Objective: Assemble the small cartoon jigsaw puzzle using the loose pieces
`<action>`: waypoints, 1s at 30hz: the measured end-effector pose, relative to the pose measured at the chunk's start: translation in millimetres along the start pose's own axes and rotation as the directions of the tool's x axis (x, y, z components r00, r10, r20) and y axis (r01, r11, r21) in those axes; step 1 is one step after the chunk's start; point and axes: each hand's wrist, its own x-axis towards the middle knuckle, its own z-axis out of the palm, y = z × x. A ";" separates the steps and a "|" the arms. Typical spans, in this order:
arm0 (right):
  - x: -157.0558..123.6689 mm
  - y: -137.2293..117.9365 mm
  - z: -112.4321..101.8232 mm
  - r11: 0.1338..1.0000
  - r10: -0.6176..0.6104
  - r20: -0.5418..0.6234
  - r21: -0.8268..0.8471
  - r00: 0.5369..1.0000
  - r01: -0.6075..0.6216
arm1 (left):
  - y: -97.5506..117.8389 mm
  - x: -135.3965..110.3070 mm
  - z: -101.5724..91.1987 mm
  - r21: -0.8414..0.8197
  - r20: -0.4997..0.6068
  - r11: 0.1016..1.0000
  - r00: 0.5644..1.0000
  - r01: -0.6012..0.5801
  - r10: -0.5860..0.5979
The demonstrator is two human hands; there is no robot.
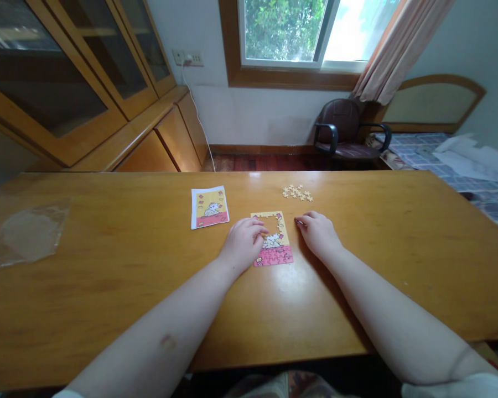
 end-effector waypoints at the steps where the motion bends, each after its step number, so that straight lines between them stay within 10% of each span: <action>1: -0.8 -0.2 -0.1 1.000 -0.014 0.007 0.009 1.000 0.014 | 0.2 0.0 -0.2 -0.001 0.000 1.000 1.000 0.003 -0.003; 30: -16.1 -13.2 -13.5 0.989 -0.135 0.166 0.084 0.977 0.123 | 2.1 -0.3 -1.5 -0.008 0.006 1.000 1.000 0.017 -0.017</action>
